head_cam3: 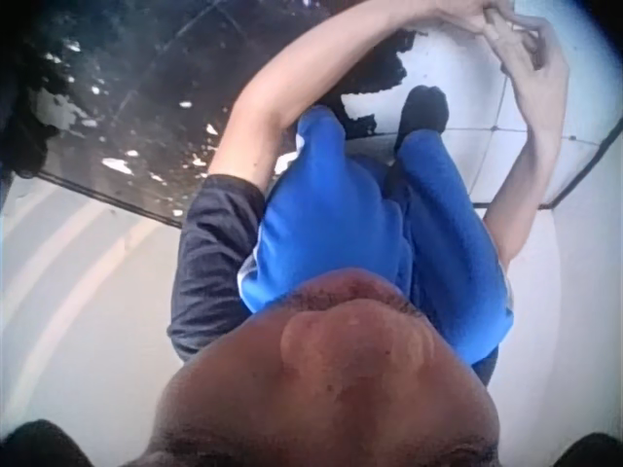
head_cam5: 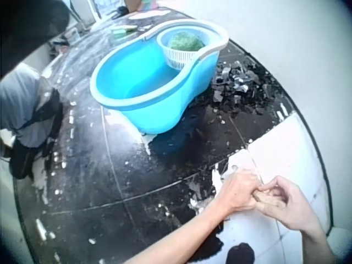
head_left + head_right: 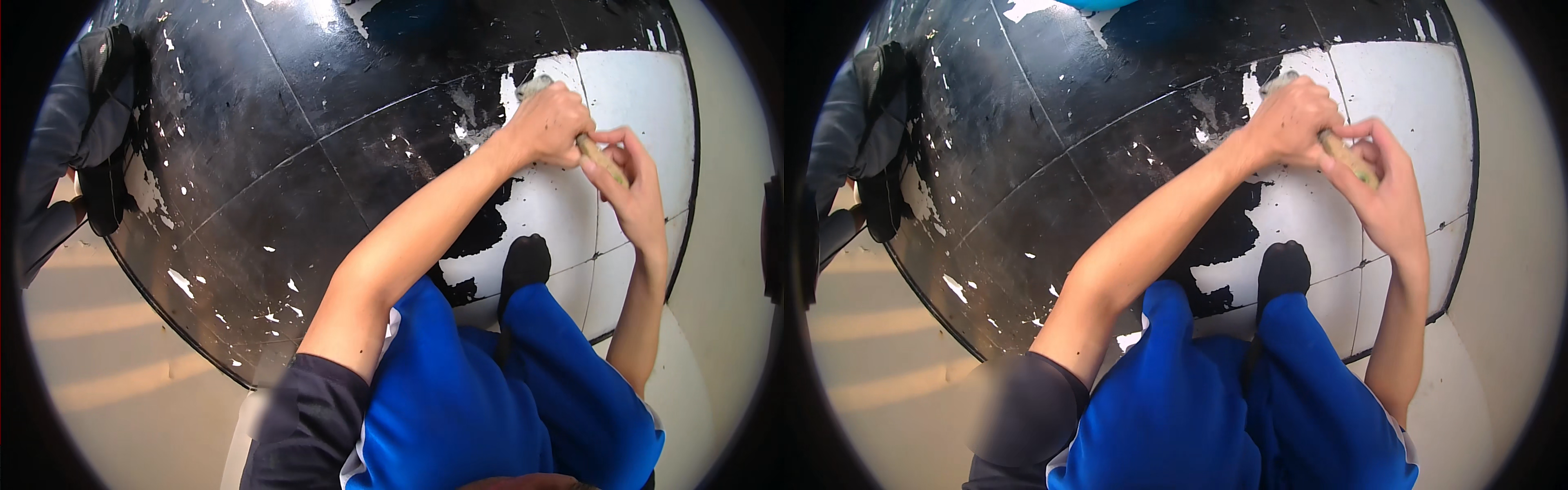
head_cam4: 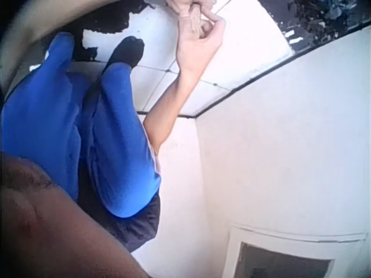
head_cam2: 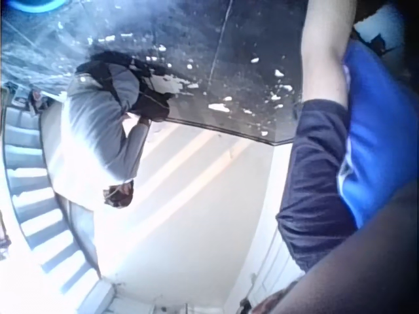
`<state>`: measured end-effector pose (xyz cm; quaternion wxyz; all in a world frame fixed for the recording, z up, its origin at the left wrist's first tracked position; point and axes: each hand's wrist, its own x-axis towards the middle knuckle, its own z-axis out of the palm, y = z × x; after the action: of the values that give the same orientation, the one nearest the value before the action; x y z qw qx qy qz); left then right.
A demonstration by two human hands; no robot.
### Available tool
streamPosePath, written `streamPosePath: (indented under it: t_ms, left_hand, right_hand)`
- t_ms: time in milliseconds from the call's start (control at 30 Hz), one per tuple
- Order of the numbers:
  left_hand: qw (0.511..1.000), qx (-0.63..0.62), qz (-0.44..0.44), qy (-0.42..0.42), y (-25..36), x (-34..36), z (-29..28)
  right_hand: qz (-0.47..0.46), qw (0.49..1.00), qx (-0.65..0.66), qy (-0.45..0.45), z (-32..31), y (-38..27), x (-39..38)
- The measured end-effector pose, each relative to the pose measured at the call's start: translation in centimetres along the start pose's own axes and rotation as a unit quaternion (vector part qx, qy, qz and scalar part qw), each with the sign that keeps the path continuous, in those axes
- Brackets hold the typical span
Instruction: The person uses a scraper to remove black residue from the floor tiles while kneeling. They apply pressure to the tool to peel off the material and place it aside as they work across the room.
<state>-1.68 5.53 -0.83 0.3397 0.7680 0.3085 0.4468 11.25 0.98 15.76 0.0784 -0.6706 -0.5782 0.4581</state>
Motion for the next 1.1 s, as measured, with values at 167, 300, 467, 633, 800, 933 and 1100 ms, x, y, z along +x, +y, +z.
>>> streamPosePath:
  t_ms: [167,300,467,633,800,933,1100]
  left_hand:
    - [0.997,-0.074,0.002,-0.003,3.8,-3.1,1.5]
    - [0.990,-0.130,-0.028,-0.052,5.1,-3.6,-0.3]
    - [0.987,-0.129,-0.035,-0.084,6.1,-2.7,-1.5]
    - [0.973,0.129,-0.050,-0.187,6.2,-1.8,-6.4]
    - [0.933,0.214,-0.089,-0.276,8.0,-0.6,-16.1]
    - [0.768,0.270,-0.259,-0.520,10.0,-1.0,-21.0]
    - [0.722,0.259,-0.259,-0.587,12.9,-3.1,-19.8]
  right_hand:
    - [-0.037,0.967,0.239,-0.076,0.0,3.2,-4.6]
    - [-0.091,0.980,0.166,-0.062,1.3,2.8,-6.1]
    - [-0.197,0.971,0.083,0.112,4.4,4.5,-5.2]
    - [-0.239,0.947,0.107,0.186,3.9,4.8,-3.2]
    - [-0.241,0.946,0.128,0.172,3.5,5.6,-4.1]
    - [-0.264,0.935,0.119,0.203,6.2,5.8,-2.7]
    - [-0.335,0.914,0.056,0.222,6.3,5.6,0.2]
